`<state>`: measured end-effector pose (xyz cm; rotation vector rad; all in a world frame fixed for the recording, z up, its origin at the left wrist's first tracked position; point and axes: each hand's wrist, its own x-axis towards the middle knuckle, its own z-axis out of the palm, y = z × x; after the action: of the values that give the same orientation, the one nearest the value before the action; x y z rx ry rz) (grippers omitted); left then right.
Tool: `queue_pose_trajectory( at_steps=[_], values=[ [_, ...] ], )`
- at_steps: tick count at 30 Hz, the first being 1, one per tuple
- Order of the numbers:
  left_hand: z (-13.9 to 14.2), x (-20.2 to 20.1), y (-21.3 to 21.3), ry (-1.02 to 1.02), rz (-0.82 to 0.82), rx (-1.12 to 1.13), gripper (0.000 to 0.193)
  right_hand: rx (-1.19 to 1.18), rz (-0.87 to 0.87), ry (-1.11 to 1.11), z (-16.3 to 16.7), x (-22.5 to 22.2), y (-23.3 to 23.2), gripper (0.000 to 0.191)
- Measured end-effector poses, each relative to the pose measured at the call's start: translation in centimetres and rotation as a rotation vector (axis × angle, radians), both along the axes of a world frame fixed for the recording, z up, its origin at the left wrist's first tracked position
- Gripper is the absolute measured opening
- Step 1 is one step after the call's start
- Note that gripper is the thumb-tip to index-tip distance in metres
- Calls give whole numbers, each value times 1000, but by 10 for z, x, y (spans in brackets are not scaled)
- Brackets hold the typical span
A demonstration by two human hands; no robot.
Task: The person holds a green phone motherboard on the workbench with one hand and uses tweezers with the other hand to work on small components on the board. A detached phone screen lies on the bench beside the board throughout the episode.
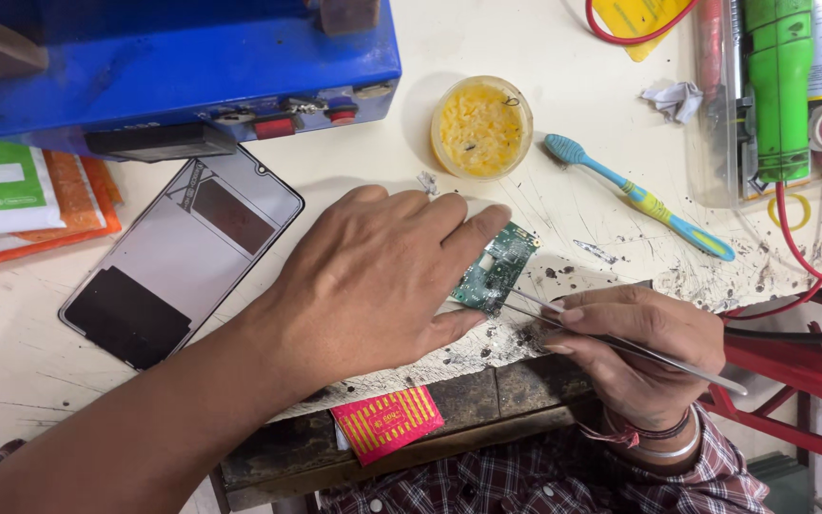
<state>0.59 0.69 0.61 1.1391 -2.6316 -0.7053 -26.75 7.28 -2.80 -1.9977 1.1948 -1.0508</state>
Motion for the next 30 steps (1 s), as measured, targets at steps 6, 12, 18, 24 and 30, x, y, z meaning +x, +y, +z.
queue_pose_trajectory(
  at_steps=[6, 12, 18, 24, 30],
  values=[
    [-1, 2, 4, 68, 80, 45, 83, -40, 22, 78, 7, 8, -2, 23],
    [1, 4, 3, 48, 69, 65, 80, -22, 12, 69, 8, 12, -2, 22],
    [6, 2, 1, 33, 94, 82, 78, -35, 62, 48, 8, 11, -7, 20],
    [6, 1, 2, 42, 101, 59, 75, -32, 49, 75, 10, 12, -6, 21],
    [6, -1, 4, 23, 108, 101, 75, -34, 49, 68, 10, 13, -6, 21]
  ],
)
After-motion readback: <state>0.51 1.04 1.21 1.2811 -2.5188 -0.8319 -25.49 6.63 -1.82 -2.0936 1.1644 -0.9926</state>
